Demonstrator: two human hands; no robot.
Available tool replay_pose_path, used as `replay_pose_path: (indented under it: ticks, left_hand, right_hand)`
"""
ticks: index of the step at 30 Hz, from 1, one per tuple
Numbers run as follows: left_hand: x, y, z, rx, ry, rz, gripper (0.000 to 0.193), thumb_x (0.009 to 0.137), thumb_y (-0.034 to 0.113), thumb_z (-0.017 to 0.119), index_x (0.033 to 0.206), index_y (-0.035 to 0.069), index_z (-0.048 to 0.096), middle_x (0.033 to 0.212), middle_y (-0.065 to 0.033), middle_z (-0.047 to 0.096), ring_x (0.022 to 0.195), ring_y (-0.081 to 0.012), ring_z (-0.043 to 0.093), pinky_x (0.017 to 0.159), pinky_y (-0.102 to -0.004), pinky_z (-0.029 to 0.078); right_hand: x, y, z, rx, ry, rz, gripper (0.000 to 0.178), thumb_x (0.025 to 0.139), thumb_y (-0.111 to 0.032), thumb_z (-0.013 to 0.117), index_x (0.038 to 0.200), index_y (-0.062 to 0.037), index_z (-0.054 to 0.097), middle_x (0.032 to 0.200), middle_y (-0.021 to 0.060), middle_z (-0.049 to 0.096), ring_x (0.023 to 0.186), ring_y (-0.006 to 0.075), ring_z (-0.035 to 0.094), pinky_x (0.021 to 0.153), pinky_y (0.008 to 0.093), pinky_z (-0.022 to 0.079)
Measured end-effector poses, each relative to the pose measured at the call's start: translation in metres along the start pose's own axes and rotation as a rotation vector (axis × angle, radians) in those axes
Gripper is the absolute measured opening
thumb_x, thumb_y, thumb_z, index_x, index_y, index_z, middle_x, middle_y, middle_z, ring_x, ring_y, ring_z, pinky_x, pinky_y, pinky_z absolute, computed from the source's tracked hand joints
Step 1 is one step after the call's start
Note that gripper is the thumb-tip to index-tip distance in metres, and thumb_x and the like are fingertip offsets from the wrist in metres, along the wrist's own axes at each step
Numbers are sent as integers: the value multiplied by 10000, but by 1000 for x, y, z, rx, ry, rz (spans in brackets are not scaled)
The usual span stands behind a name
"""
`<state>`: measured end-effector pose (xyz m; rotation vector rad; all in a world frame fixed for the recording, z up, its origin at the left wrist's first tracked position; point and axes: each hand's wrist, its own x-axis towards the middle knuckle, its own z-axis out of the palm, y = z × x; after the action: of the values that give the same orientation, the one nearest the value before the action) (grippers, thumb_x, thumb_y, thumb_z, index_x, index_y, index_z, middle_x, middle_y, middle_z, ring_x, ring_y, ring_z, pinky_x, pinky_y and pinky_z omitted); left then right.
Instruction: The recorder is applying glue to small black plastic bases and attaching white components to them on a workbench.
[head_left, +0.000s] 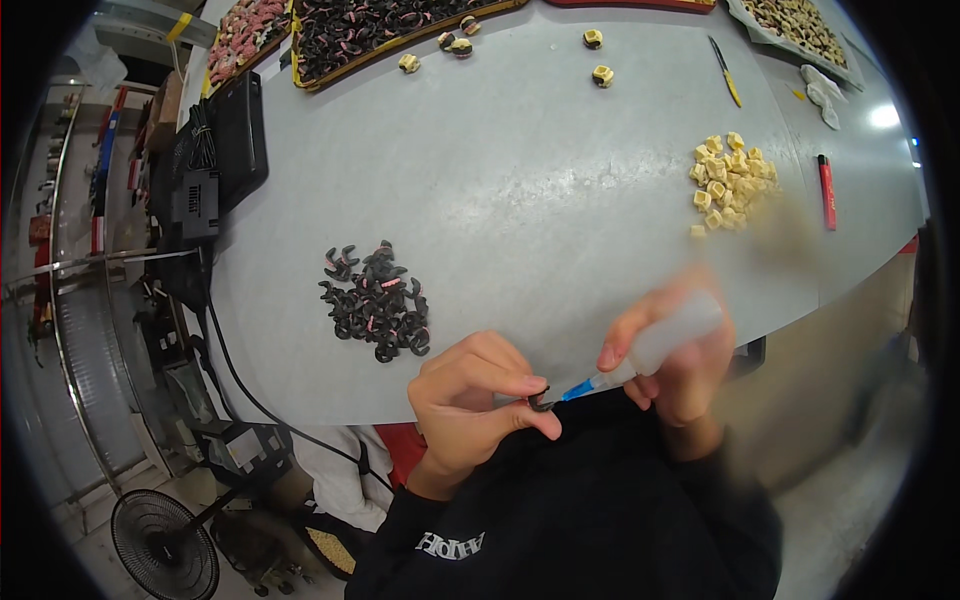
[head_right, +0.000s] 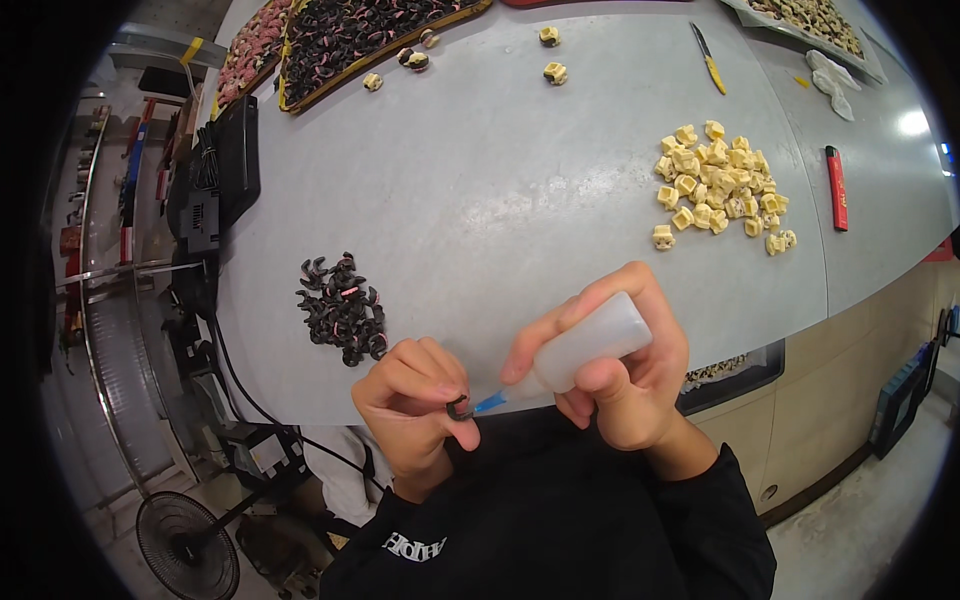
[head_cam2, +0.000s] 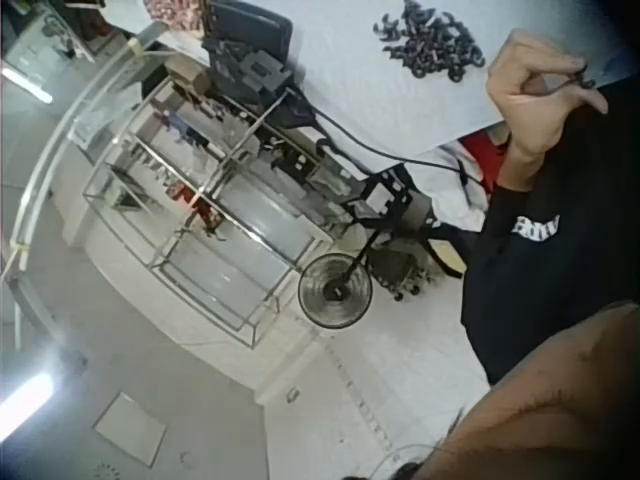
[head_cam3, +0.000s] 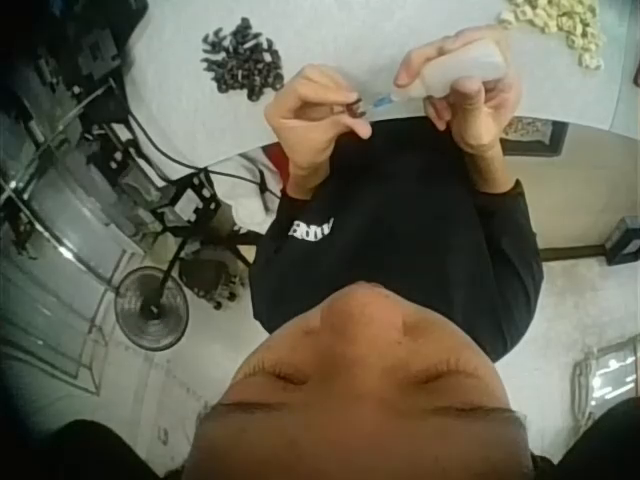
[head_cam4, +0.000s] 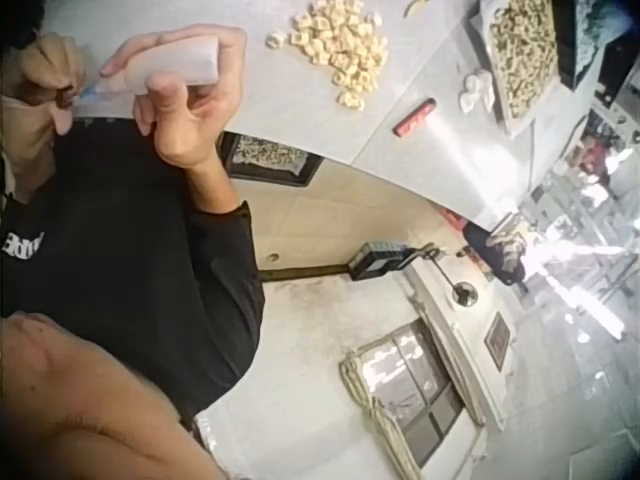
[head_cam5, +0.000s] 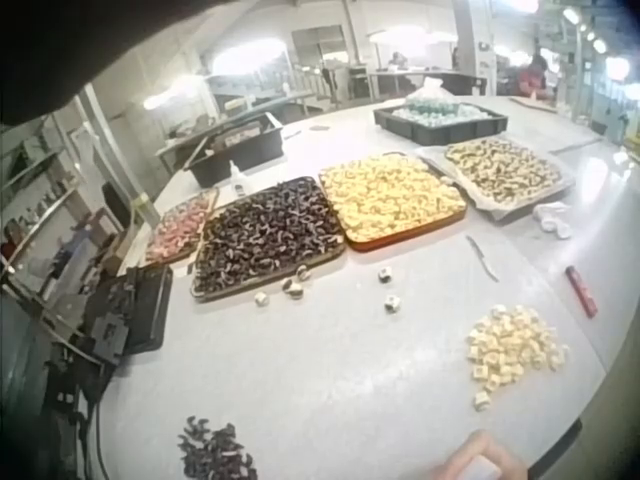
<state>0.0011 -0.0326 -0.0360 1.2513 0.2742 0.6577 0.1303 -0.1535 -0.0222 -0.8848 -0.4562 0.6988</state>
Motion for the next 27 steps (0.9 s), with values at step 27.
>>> replay_pose_path:
  ticks: [27]
  left_hand:
    - [0, 2, 6, 136, 3, -35, 349, 526, 103, 852, 702, 24, 561, 654, -27, 524, 586, -134, 498, 517, -236, 391]
  right_hand:
    - [-2, 0, 0, -79, 78, -21, 403, 877, -369, 556, 948, -37, 337, 731, 236, 614, 359, 36, 338, 331, 168, 315]
